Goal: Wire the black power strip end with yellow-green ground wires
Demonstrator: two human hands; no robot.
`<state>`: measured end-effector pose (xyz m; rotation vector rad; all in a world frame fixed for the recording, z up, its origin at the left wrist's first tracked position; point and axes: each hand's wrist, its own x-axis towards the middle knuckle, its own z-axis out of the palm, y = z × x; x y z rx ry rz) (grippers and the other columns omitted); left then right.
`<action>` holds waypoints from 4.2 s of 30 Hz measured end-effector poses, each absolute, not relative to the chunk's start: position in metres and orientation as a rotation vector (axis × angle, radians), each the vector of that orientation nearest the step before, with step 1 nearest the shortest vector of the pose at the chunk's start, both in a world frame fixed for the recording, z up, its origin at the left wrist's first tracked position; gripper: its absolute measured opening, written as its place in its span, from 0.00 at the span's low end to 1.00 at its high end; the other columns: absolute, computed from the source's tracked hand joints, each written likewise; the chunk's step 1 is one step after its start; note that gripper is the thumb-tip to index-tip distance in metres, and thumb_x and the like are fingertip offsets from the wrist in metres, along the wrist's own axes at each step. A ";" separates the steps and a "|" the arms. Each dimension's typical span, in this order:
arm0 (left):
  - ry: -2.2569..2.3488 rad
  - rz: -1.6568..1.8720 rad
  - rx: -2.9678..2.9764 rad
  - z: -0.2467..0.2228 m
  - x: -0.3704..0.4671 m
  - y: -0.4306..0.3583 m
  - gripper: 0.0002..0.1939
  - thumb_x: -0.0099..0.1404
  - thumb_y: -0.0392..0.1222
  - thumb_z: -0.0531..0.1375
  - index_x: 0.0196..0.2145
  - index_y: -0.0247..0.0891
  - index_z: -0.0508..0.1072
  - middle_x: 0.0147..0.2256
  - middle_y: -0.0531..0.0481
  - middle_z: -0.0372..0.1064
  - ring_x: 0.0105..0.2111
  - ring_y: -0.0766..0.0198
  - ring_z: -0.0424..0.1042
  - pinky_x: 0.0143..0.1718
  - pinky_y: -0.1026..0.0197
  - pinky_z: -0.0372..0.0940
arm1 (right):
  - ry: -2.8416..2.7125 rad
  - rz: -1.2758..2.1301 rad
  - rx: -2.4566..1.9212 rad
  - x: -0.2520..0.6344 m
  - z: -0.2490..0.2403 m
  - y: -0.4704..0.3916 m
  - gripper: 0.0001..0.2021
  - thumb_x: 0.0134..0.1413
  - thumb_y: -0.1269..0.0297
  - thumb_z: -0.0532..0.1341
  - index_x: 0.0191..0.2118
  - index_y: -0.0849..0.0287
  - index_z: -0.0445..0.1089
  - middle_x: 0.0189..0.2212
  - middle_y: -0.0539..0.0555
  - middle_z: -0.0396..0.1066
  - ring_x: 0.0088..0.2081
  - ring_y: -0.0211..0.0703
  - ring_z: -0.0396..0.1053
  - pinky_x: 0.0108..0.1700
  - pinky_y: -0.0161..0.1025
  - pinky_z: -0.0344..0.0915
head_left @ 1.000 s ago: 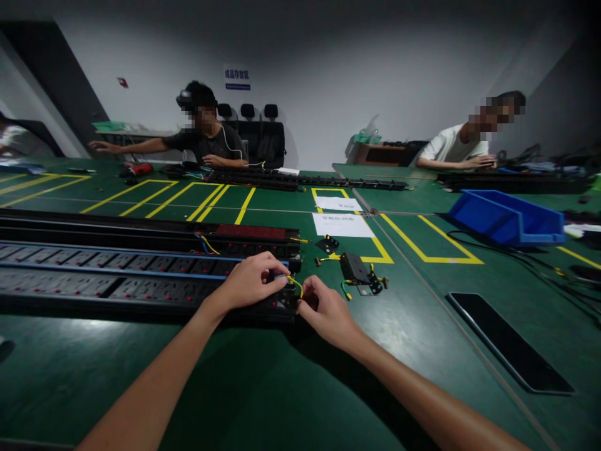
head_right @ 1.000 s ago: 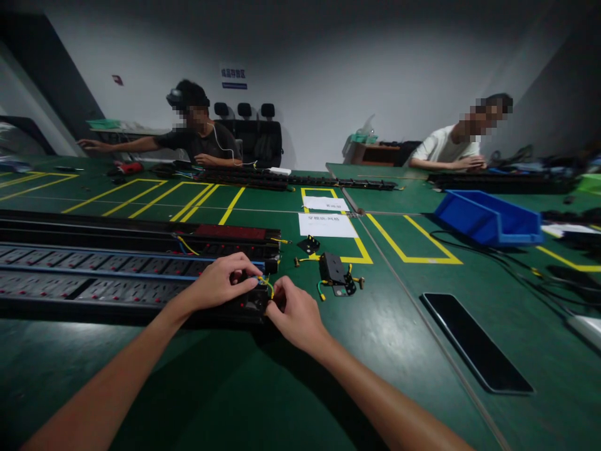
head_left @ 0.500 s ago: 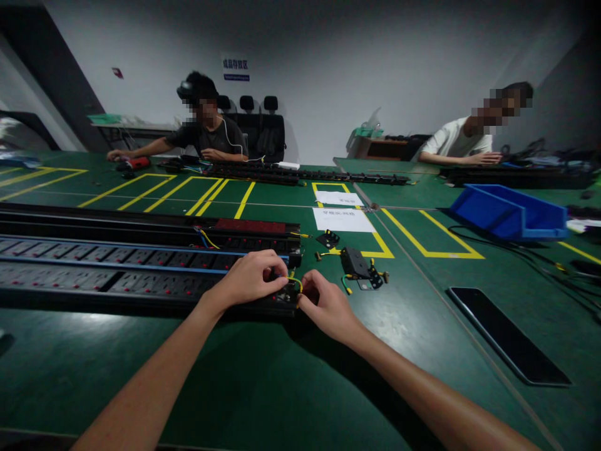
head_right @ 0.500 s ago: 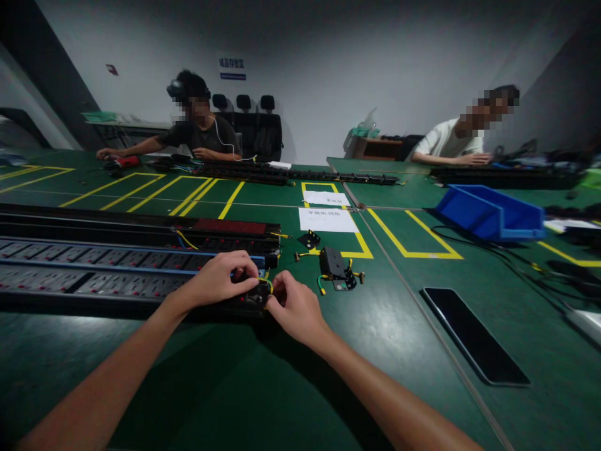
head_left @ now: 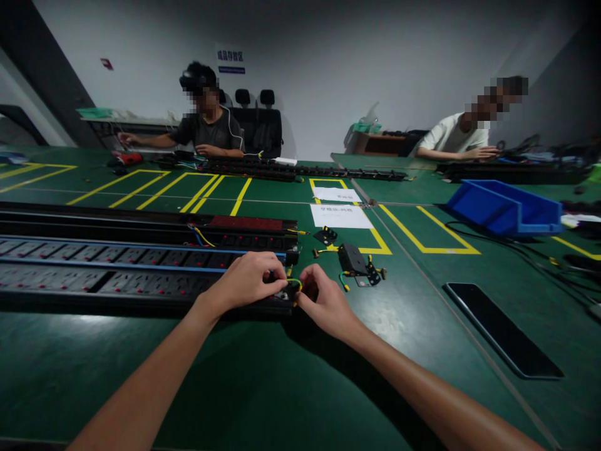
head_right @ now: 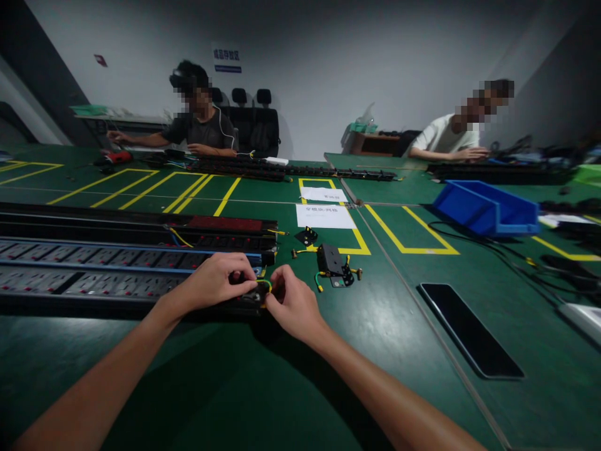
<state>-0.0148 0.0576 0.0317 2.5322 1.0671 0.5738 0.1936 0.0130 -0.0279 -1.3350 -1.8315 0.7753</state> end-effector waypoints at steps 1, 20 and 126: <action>1.068 0.573 2.539 0.032 -0.014 0.057 0.05 0.64 0.41 0.63 0.33 0.40 0.79 0.34 0.49 0.74 0.32 0.64 0.70 0.33 0.63 0.60 | -1.836 0.774 -1.338 0.194 -0.028 0.013 0.09 0.52 0.65 0.59 0.40 0.53 0.60 0.28 0.45 0.68 0.28 0.40 0.68 0.32 0.35 0.59; 1.070 0.589 2.543 0.028 -0.013 0.058 0.06 0.62 0.42 0.63 0.30 0.39 0.78 0.30 0.50 0.72 0.28 0.66 0.67 0.30 0.63 0.58 | -1.670 1.034 -1.115 0.204 -0.026 0.017 0.12 0.53 0.68 0.51 0.42 0.57 0.67 0.35 0.50 0.71 0.35 0.42 0.68 0.38 0.37 0.65; 1.210 0.511 2.634 0.030 -0.007 0.051 0.08 0.60 0.37 0.59 0.38 0.42 0.75 0.30 0.53 0.72 0.30 0.63 0.70 0.30 0.62 0.56 | -1.669 0.851 -1.158 0.199 -0.039 0.022 0.06 0.56 0.65 0.60 0.38 0.58 0.71 0.27 0.49 0.70 0.29 0.40 0.67 0.32 0.36 0.63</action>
